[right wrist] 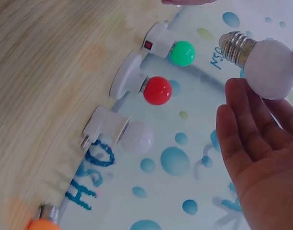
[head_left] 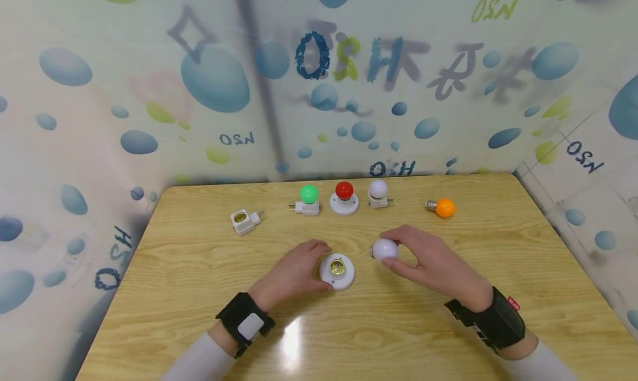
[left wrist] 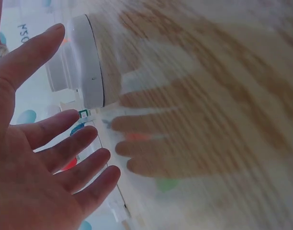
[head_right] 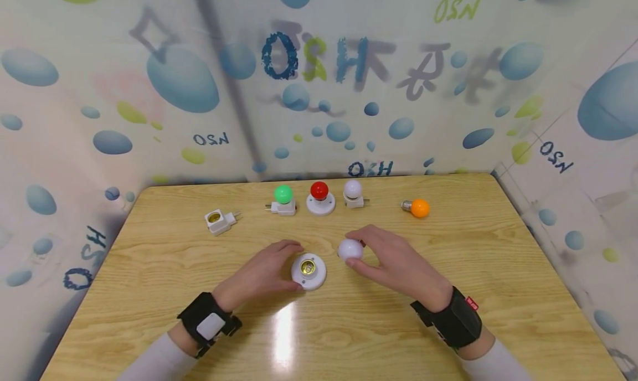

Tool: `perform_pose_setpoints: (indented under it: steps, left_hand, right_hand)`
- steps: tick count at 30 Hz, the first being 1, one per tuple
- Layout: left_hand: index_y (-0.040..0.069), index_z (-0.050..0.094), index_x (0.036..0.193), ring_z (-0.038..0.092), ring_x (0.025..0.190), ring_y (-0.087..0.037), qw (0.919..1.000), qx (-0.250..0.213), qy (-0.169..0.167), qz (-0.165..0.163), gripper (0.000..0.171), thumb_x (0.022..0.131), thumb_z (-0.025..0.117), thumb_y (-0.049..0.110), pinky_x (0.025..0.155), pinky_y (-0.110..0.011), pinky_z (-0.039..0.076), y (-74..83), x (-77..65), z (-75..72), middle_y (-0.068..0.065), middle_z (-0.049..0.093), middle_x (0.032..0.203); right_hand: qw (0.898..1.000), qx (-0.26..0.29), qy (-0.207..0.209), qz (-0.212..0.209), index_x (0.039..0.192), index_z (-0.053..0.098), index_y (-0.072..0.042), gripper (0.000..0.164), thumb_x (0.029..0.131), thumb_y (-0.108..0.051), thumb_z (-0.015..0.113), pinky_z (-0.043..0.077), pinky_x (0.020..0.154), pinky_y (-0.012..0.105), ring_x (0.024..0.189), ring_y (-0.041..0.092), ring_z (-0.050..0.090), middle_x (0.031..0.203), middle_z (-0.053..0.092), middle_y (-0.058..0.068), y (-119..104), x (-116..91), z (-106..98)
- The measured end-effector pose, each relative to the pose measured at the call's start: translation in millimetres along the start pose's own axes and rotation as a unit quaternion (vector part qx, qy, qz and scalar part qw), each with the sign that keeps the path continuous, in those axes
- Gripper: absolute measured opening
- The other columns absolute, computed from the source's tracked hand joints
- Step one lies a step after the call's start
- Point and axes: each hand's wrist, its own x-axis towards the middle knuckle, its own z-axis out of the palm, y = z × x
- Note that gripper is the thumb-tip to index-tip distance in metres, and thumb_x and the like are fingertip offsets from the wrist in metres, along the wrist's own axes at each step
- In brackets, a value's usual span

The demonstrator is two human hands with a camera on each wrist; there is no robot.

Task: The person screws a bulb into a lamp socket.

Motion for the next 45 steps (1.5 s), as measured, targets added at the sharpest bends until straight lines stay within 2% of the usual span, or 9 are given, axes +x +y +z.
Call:
perform_pose_setpoints:
  steps: [4, 11, 16, 20, 26, 33, 40, 45]
  left_hand:
    - [0.008, 0.056, 0.133, 0.047, 0.124, -0.021, 0.9999, 0.014, -0.002, 0.006, 0.082, 0.068, 0.079, 0.052, 0.102, -0.037, 0.038, -1.0, 2.5, 2.8, -0.008, 0.051, 0.137]
    - [0.009, 0.056, 0.134, 0.035, 0.135, -0.032, 0.9998, 0.013, -0.015, 0.009, 0.085, 0.066, 0.080, 0.054, 0.106, -0.050, 0.030, -1.6, 4.0, 2.7, -0.008, 0.048, 0.141]
    - [0.012, 0.059, 0.132, 0.035, 0.134, -0.036, 0.9996, 0.012, -0.018, 0.020, 0.079, 0.067, 0.080, 0.051, 0.106, -0.053, 0.029, -3.4, 3.6, 3.9, -0.009, 0.048, 0.142]
    - [0.013, 0.061, 0.130, 0.036, 0.133, -0.038, 0.9994, 0.016, -0.014, 0.028, 0.076, 0.067, 0.080, 0.052, 0.105, -0.055, 0.030, -3.7, 3.4, 5.4, -0.011, 0.048, 0.142]
    - [0.015, 0.061, 0.129, 0.034, 0.134, -0.037, 0.9996, 0.020, -0.012, 0.017, 0.075, 0.068, 0.077, 0.056, 0.105, -0.055, 0.028, -2.4, 4.4, 6.7, -0.010, 0.047, 0.143]
    - [0.014, 0.062, 0.127, 0.034, 0.135, -0.035, 0.9994, 0.029, -0.003, 0.019, 0.075, 0.068, 0.076, 0.058, 0.107, -0.053, 0.027, -2.2, 5.9, 7.3, -0.009, 0.048, 0.142]
    - [0.015, 0.062, 0.127, 0.033, 0.135, -0.035, 0.9996, 0.027, -0.007, 0.010, 0.074, 0.068, 0.076, 0.058, 0.107, -0.054, 0.027, -2.0, 6.9, 7.2, -0.008, 0.047, 0.143]
    - [0.014, 0.062, 0.127, 0.034, 0.135, -0.035, 0.9994, 0.030, -0.010, 0.011, 0.074, 0.068, 0.076, 0.059, 0.107, -0.053, 0.027, -2.1, 6.9, 7.8, -0.008, 0.047, 0.143]
  right_hand:
    - [1.000, -0.002, -0.004, -0.012, 0.126, 0.060, -0.017, 0.051, 0.089, -0.052, 0.059, 0.051, 0.083, 0.030, 0.095, 0.005, 0.056, 0.111, 0.060, -0.013, -7, 10, 5]
    - [0.999, 0.023, -0.008, -0.044, 0.118, 0.063, -0.021, 0.043, 0.087, -0.052, 0.061, 0.050, 0.082, 0.027, 0.095, 0.005, 0.055, 0.109, 0.057, -0.017, -13, 25, 17]
    - [0.997, 0.039, -0.039, -0.052, 0.123, 0.062, -0.018, 0.047, 0.090, -0.050, 0.058, 0.049, 0.084, 0.026, 0.100, 0.004, 0.053, 0.117, 0.056, -0.012, -16, 34, 30]
    - [0.995, 0.049, -0.059, -0.061, 0.130, 0.059, -0.013, 0.049, 0.092, -0.044, 0.060, 0.049, 0.089, 0.028, 0.107, 0.005, 0.052, 0.124, 0.057, -0.008, -17, 38, 38]
    - [0.993, 0.034, -0.080, -0.080, 0.128, 0.059, -0.015, 0.041, 0.094, -0.037, 0.059, 0.046, 0.094, 0.030, 0.112, 0.007, 0.053, 0.126, 0.058, -0.007, -18, 43, 43]
    - [0.990, 0.022, -0.102, -0.093, 0.132, 0.059, -0.011, 0.042, 0.096, -0.032, 0.058, 0.045, 0.097, 0.031, 0.117, 0.011, 0.052, 0.130, 0.058, -0.001, -19, 45, 45]
    - [0.987, 0.004, -0.094, -0.128, 0.132, 0.060, -0.010, 0.042, 0.096, -0.032, 0.059, 0.045, 0.096, 0.029, 0.115, 0.011, 0.053, 0.126, 0.059, -0.001, -19, 47, 52]
    - [0.988, -0.005, -0.084, -0.132, 0.131, 0.061, -0.011, 0.043, 0.095, -0.035, 0.058, 0.047, 0.093, 0.028, 0.110, 0.009, 0.054, 0.122, 0.060, -0.002, -20, 47, 56]
